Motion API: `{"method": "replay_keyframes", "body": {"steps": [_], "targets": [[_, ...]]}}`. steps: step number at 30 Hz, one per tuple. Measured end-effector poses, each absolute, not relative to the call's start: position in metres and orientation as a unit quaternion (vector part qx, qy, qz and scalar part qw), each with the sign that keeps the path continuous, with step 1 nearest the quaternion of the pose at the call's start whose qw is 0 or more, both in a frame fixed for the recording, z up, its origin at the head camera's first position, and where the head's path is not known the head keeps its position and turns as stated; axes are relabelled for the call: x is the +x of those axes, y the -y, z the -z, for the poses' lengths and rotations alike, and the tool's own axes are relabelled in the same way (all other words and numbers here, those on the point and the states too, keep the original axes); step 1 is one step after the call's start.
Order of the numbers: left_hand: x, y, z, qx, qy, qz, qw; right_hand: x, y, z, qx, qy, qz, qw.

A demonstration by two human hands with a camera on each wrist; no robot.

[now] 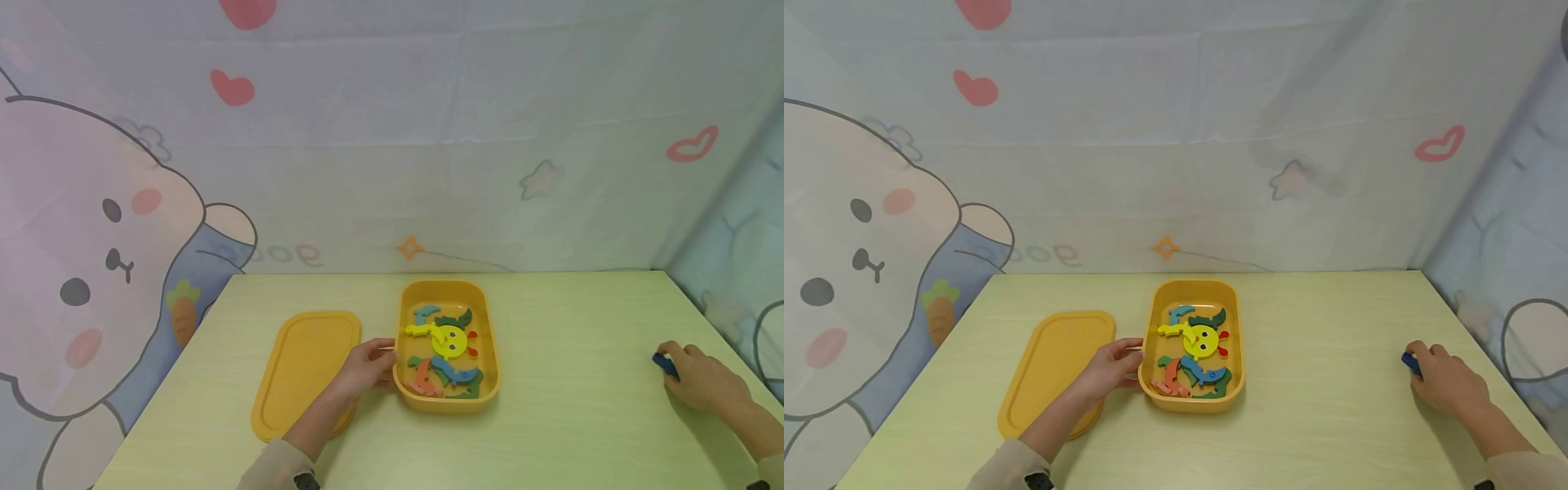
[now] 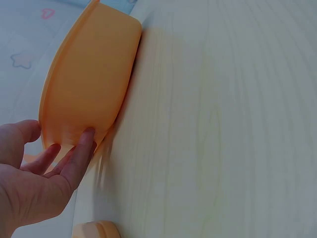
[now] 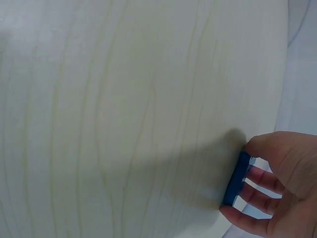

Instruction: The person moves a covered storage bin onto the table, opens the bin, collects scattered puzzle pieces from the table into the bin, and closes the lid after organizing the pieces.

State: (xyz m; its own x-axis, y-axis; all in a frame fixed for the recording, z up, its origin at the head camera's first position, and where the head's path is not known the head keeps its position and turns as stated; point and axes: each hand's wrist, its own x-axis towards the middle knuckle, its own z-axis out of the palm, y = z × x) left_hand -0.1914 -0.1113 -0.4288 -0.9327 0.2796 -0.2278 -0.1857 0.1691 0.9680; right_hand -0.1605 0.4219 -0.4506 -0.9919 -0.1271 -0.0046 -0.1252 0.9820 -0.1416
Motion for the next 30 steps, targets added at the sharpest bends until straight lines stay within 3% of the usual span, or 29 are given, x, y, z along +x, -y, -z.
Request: {"method": "replay_keyframes", "body": {"steps": [14, 30], "targets": [[-0.193, 0.112, 0.432, 0.031, -0.743, -0.643, 0.183, -0.162, -0.419, 0.445, -0.031, -0.995, 0.087, 0.030], [-0.187, 0.110, 0.418, 0.033, -0.748, -0.637, 0.186, -0.170, -0.417, 0.443, -0.067, -0.996, 0.061, -0.007]]}}
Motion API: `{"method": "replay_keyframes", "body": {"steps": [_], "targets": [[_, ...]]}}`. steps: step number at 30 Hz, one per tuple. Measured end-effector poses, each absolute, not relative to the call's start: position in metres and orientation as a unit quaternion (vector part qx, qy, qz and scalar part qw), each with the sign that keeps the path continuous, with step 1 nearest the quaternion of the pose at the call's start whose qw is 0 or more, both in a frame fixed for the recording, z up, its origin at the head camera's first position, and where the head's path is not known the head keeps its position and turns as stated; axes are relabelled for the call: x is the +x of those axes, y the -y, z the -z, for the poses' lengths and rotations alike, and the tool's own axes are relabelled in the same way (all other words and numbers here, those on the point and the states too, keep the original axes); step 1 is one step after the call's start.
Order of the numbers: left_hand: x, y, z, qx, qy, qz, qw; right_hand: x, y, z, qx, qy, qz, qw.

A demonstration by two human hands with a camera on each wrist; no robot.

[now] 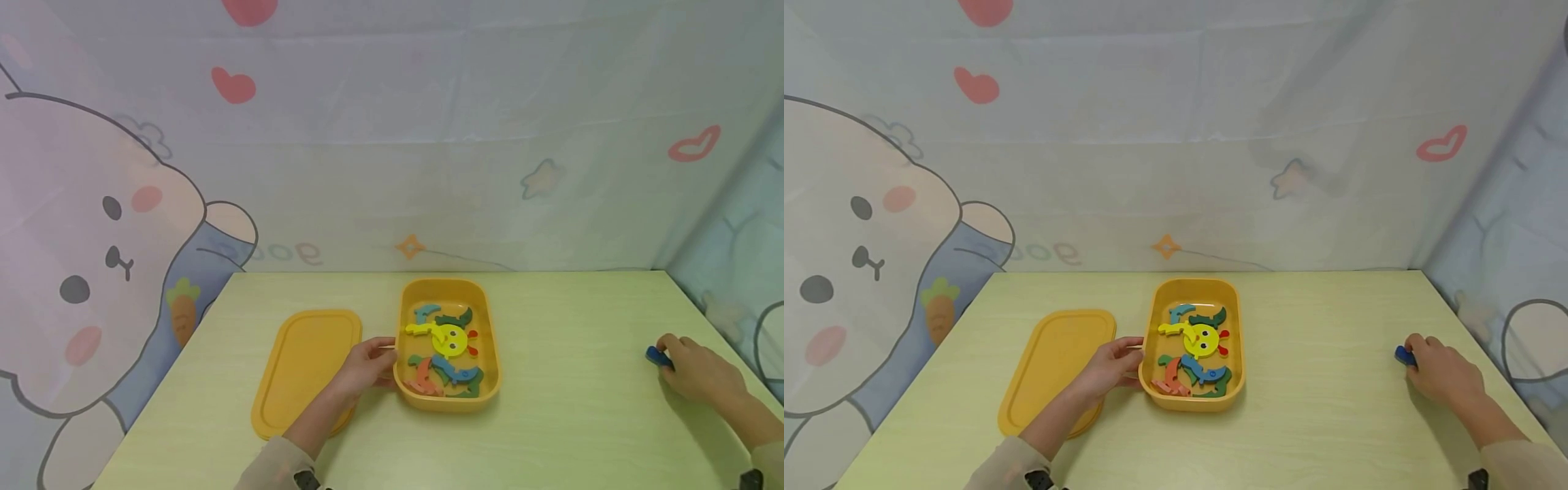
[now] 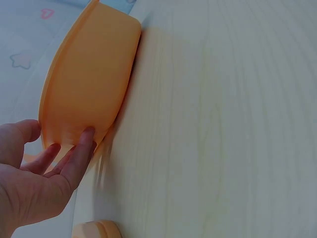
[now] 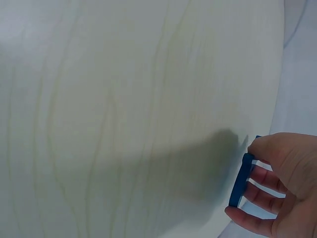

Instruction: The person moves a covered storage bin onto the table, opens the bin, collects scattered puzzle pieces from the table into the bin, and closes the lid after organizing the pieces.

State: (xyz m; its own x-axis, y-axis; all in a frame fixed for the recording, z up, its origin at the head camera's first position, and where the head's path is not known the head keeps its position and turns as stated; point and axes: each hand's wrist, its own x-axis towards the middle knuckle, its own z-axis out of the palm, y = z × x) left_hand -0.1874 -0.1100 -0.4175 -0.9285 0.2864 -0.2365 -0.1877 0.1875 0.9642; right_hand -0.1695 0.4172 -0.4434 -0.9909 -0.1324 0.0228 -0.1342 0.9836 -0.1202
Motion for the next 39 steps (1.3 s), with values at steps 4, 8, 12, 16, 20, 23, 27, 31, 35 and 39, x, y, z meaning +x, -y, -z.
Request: {"method": "replay_keyframes", "body": {"steps": [4, 8, 12, 16, 20, 23, 27, 31, 35, 39], "targets": [[-0.186, 0.110, 0.417, 0.034, -0.749, -0.636, 0.182, -0.172, -0.413, 0.440, 0.083, 0.995, -0.058, 0.010], [-0.192, 0.112, 0.430, 0.031, -0.745, -0.640, 0.183, -0.174, -0.406, 0.435, 0.101, 0.993, -0.059, 0.023], [-0.191, 0.113, 0.430, 0.035, -0.741, -0.644, 0.186, -0.179, -0.399, 0.431, 0.117, 0.991, -0.057, 0.037], [-0.192, 0.114, 0.430, 0.039, -0.739, -0.647, 0.187, -0.184, -0.393, 0.426, 0.125, 0.990, -0.052, 0.039], [-0.192, 0.113, 0.430, 0.040, -0.739, -0.647, 0.186, -0.189, -0.384, 0.420, 0.130, 0.990, -0.051, 0.036], [-0.192, 0.113, 0.430, 0.041, -0.737, -0.648, 0.186, -0.192, -0.375, 0.414, 0.138, 0.988, -0.052, 0.037], [-0.192, 0.113, 0.430, 0.042, -0.738, -0.648, 0.186, -0.195, -0.364, 0.409, 0.151, 0.986, -0.047, 0.044], [-0.193, 0.113, 0.431, 0.038, -0.740, -0.646, 0.185, -0.198, -0.353, 0.405, 0.165, 0.984, -0.041, 0.052], [-0.196, 0.112, 0.434, 0.032, -0.743, -0.642, 0.187, -0.201, -0.341, 0.400, 0.174, 0.982, -0.042, 0.059], [-0.196, 0.112, 0.434, 0.030, -0.744, -0.640, 0.187, -0.203, -0.332, 0.395, 0.184, 0.980, -0.045, 0.058]]}}
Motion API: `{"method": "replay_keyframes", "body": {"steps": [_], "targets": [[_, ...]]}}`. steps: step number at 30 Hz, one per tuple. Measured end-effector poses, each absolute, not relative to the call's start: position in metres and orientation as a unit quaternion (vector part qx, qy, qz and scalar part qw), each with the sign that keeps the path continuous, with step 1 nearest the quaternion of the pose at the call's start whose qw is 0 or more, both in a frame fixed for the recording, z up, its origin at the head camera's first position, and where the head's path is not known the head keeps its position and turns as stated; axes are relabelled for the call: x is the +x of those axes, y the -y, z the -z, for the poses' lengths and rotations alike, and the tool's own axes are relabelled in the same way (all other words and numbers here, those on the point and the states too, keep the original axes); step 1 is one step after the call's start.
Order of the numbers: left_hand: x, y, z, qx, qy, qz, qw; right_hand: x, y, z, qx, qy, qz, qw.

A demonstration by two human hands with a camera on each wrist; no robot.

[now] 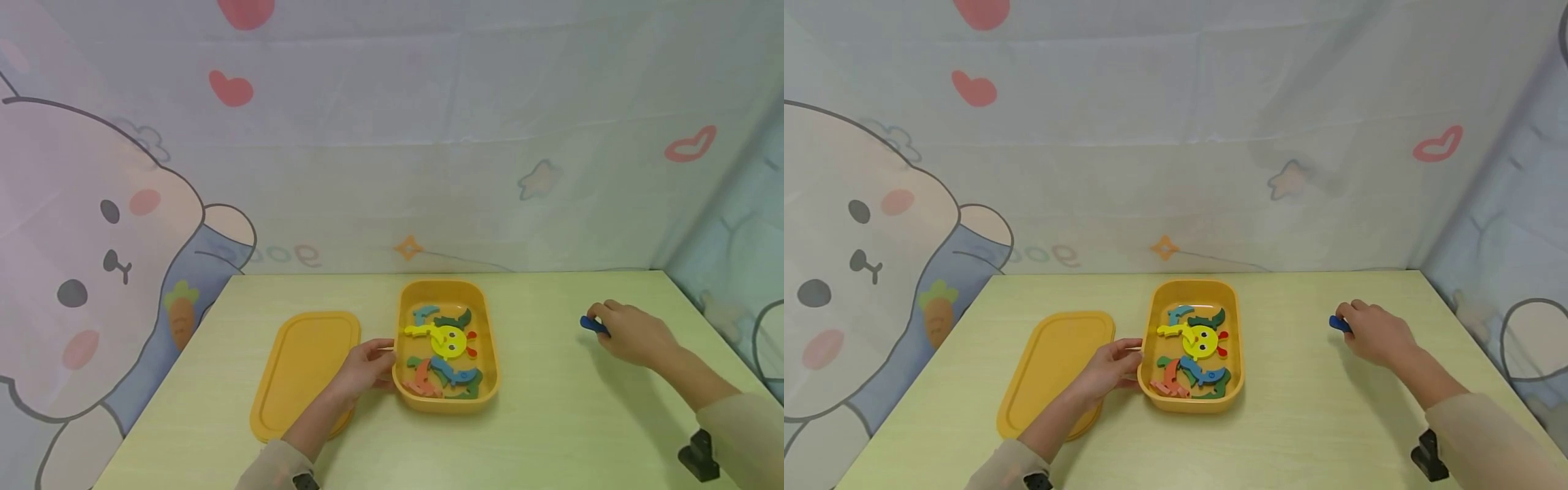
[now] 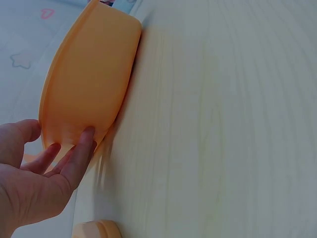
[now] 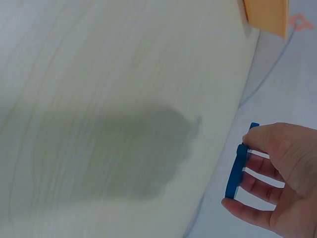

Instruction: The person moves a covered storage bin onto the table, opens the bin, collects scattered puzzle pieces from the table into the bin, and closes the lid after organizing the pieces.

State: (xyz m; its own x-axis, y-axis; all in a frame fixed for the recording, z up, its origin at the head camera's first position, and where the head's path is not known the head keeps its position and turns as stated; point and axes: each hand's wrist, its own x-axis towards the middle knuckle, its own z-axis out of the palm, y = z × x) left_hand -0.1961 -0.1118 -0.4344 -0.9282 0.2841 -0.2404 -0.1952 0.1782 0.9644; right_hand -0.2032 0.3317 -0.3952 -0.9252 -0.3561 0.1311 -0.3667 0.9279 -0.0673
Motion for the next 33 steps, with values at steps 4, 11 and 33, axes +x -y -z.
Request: {"method": "replay_keyframes", "body": {"steps": [4, 11, 33], "targets": [[-0.195, 0.112, 0.433, 0.032, -0.744, -0.641, 0.186, -0.203, -0.321, 0.391, 0.199, 0.977, -0.047, 0.058], [-0.195, 0.112, 0.433, 0.033, -0.744, -0.640, 0.188, -0.202, -0.302, 0.382, 0.227, 0.970, -0.040, 0.072], [-0.194, 0.112, 0.431, 0.045, -0.740, -0.644, 0.188, -0.217, -0.255, 0.365, 0.271, 0.959, -0.031, 0.073]]}}
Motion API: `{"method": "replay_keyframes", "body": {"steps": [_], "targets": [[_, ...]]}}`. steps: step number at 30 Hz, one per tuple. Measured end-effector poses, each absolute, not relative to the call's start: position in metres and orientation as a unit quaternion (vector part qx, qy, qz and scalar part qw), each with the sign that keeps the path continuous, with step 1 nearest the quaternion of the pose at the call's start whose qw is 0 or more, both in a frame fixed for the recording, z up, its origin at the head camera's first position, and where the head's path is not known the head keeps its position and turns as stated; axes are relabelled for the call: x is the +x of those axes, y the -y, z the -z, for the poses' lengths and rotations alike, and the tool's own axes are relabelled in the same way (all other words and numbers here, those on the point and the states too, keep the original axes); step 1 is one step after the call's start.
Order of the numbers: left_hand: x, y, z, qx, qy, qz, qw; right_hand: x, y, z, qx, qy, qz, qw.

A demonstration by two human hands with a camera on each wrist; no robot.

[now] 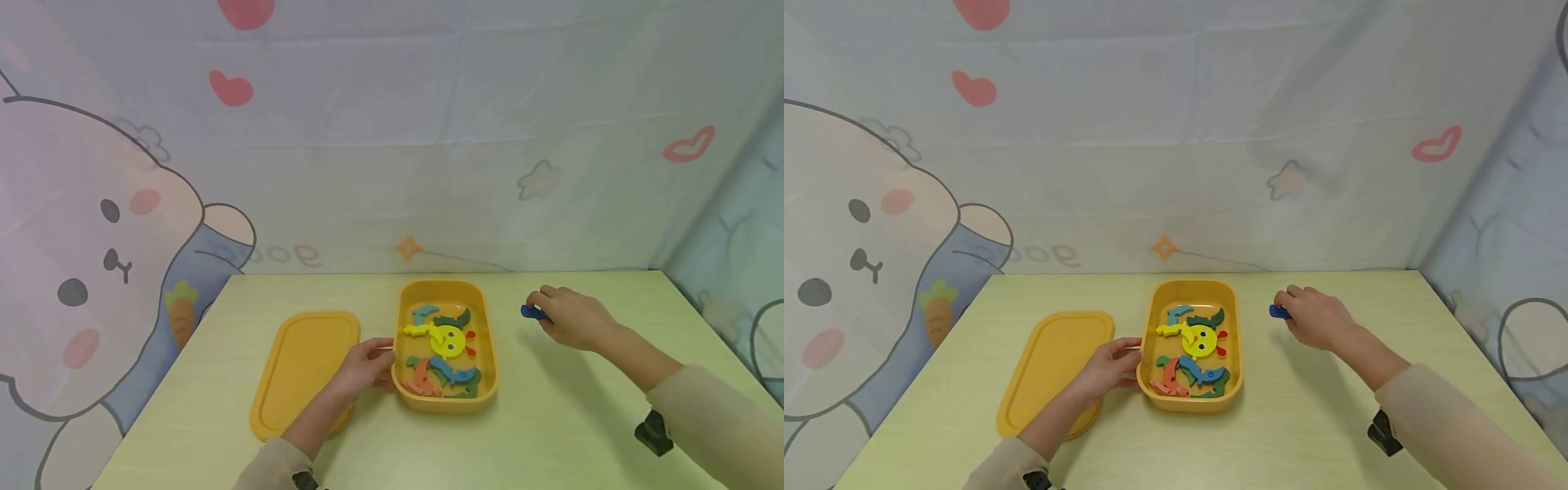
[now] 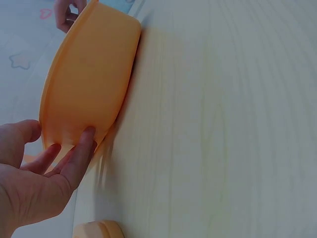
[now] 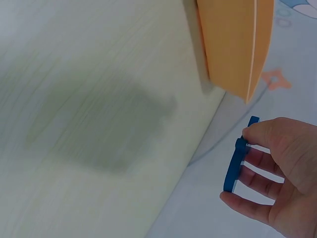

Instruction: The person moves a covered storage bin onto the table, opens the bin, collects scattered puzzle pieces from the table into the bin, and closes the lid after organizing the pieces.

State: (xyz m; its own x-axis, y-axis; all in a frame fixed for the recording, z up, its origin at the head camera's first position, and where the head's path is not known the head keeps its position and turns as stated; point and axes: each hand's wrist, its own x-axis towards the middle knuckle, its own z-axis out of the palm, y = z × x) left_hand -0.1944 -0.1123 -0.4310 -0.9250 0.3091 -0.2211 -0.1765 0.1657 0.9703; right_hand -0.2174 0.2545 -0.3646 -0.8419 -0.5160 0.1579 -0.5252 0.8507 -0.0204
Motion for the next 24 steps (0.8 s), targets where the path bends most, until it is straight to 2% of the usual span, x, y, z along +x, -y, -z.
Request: {"method": "replay_keyframes", "body": {"steps": [24], "targets": [[-0.195, 0.113, 0.432, 0.046, -0.743, -0.641, 0.186, -0.224, -0.197, 0.359, 0.308, 0.949, -0.026, 0.062]]}}
